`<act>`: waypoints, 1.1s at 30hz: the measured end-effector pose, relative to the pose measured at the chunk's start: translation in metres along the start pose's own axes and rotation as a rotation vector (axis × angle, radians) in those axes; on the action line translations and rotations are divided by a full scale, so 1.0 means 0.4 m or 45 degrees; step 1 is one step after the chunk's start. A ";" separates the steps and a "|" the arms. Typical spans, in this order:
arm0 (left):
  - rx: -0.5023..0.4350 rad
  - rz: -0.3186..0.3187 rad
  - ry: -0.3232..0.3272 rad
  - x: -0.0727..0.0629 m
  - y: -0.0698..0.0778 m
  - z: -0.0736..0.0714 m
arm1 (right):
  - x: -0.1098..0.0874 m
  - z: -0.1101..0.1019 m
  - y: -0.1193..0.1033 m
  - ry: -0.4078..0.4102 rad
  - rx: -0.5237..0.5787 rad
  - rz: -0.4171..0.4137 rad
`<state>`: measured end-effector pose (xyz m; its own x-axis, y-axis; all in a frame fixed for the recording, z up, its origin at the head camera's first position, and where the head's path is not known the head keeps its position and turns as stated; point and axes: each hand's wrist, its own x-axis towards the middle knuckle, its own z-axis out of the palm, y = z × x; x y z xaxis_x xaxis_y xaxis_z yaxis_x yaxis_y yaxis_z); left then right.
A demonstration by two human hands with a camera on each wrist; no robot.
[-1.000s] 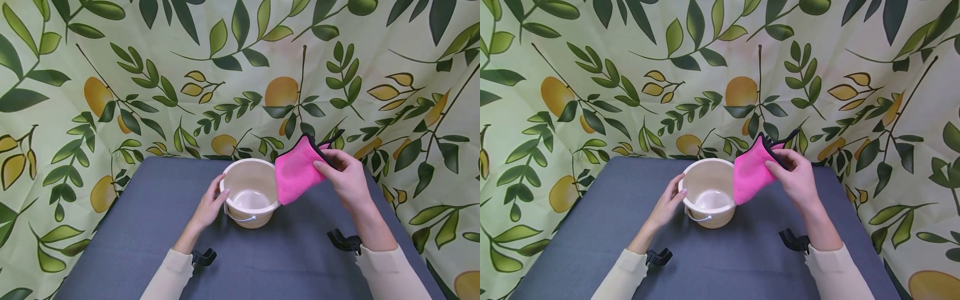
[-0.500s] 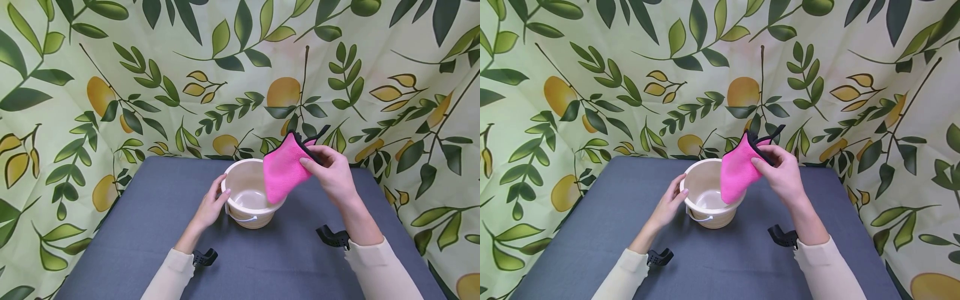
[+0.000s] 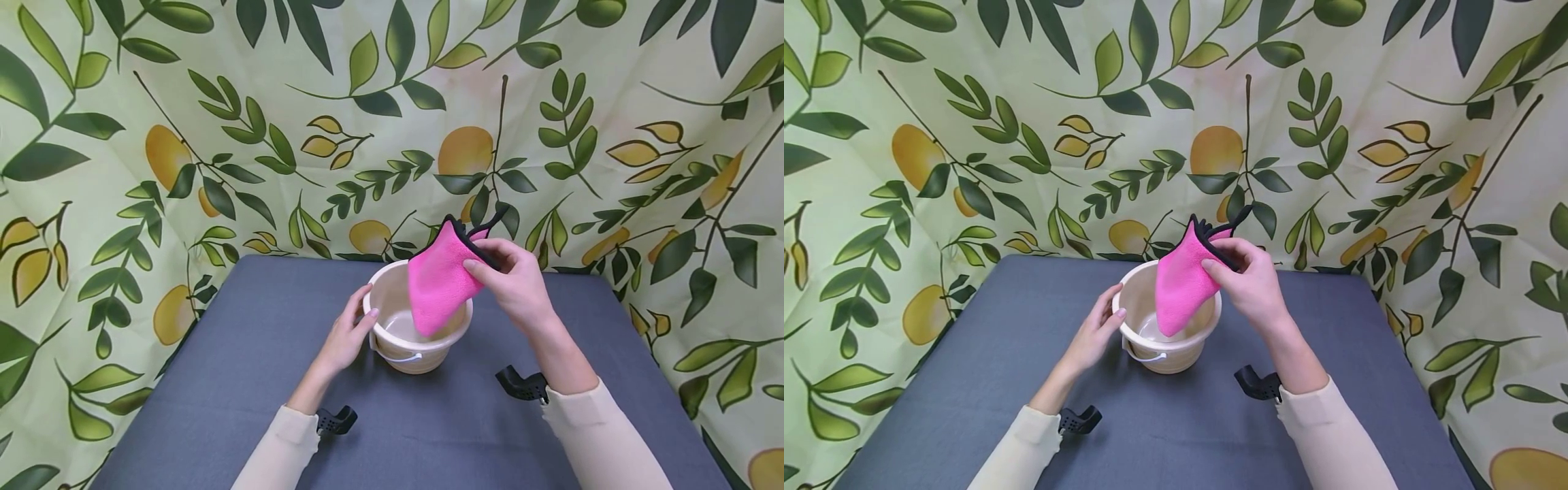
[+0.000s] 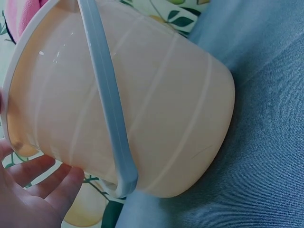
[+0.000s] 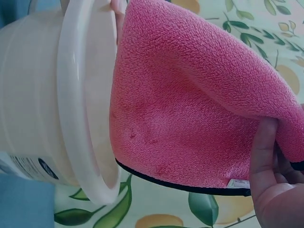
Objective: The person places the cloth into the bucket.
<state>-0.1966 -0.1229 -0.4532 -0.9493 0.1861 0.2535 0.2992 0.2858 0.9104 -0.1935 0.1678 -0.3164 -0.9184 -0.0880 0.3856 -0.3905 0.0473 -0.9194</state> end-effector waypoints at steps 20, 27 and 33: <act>-0.008 -0.006 -0.003 0.001 -0.005 0.003 | 0.016 0.064 0.077 -0.059 -0.053 0.105; -0.017 -0.038 -0.014 -0.006 0.036 0.001 | 0.015 0.085 0.100 -0.056 -0.117 0.156; -0.017 -0.036 -0.024 -0.023 0.097 -0.008 | 0.009 0.109 0.124 -0.069 -0.132 0.201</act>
<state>-0.1764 -0.1167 -0.4191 -0.9551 0.1963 0.2217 0.2712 0.2788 0.9213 -0.2135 0.1265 -0.3640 -0.9652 -0.1247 0.2300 -0.2489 0.1670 -0.9540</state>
